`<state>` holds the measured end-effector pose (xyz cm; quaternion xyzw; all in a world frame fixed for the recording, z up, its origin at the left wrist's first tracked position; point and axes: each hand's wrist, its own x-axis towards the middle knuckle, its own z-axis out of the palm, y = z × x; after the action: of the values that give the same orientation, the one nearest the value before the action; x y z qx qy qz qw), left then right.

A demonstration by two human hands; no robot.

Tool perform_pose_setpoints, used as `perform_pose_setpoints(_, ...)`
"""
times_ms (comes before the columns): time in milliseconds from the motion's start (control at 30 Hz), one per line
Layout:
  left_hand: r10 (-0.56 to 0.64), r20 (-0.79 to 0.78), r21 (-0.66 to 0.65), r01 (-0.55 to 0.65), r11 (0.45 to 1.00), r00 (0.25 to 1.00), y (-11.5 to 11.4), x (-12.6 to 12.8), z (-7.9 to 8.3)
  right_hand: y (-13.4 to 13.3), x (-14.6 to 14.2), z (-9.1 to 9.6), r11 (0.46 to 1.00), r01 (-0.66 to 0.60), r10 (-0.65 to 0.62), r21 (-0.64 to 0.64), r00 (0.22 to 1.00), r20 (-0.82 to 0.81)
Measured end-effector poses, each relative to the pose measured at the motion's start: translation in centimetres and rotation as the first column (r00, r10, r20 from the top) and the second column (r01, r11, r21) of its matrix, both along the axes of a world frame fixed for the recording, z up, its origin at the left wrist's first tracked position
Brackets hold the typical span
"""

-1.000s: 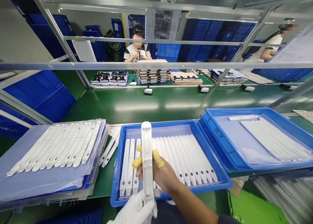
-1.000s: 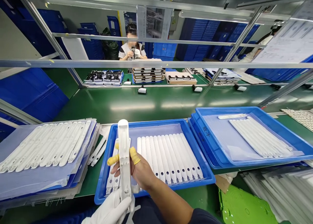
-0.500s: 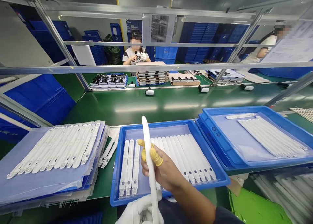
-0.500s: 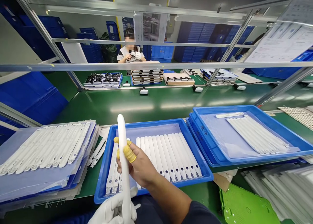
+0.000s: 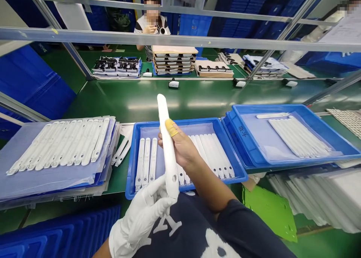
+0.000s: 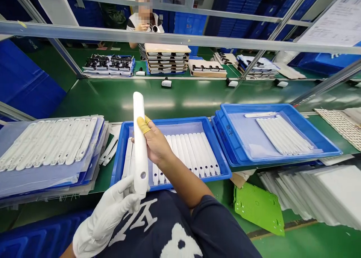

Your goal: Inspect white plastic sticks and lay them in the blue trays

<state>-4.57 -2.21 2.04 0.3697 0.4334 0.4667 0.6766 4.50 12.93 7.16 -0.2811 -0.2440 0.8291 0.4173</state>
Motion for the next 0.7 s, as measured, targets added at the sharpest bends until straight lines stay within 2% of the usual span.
perform_pose_setpoints(133, 0.062, 0.102, -0.058, -0.056, 0.997, 0.993, 0.0, 0.3, 0.0, -0.1, 0.1, -0.2, 0.997, 0.073, -0.074, 0.015, 0.996, 0.053)
perform_pose_setpoints(233, 0.065, 0.185, -0.029, -0.061, 0.998, 0.981, 0.1, 0.4, 0.1, -0.3, 0.1, -0.3, 0.999, 0.032, -0.033, 0.023, 0.998, 0.050)
perform_pose_setpoints(300, 0.059, 0.171, -0.003, -0.060, 0.998, 0.983, 0.2, 0.5, 0.1, -0.4, 0.1, -0.3, 0.999, -0.007, 0.005, 0.042, 0.999, 0.051)
perform_pose_setpoints(367, 0.144, 0.070, -0.021, -0.143, 0.990, 0.987, 0.2, 0.8, -0.1, -0.6, 0.0, -0.3, 0.998, -0.033, 0.031, 0.059, 0.999, 0.044)
perform_pose_setpoints(433, 0.246, -0.117, 0.000, -0.248, 0.969, 0.962, -0.1, 1.1, -0.6, -0.6, -0.1, -0.2, 0.998, -0.035, 0.034, 0.053, 0.999, 0.020)
perform_pose_setpoints(500, 0.319, -0.330, 0.163, -0.279, 0.946, 0.889, -0.5, 1.2, -1.1, -0.5, -0.1, -0.2, 1.000, -0.019, 0.019, 0.018, 0.999, -0.027)
perform_pose_setpoints(533, 0.369, -0.411, 0.301, -0.258, 0.918, 0.833, -0.8, 1.2, -1.3, -0.4, -0.1, -0.2, 1.000, -0.005, 0.005, -0.005, 0.998, -0.059)
perform_pose_setpoints(600, 0.529, -0.494, 0.581, -0.190, 0.791, 0.691, -1.2, 1.1, -1.5, 0.0, 0.0, -0.2, 0.999, 0.012, -0.017, -0.047, 0.994, -0.112)
perform_pose_setpoints(667, 0.641, -0.501, 0.735, -0.105, 0.669, 0.582, -1.5, 1.1, -1.3, 0.2, 0.2, -0.3, 0.997, 0.010, -0.020, -0.074, 0.991, -0.135)
perform_pose_setpoints(700, 0.668, -0.496, 0.768, -0.078, 0.635, 0.556, -1.6, 1.1, -1.2, 0.3, 0.2, -0.3, 0.997, 0.004, -0.015, -0.080, 0.990, -0.138)
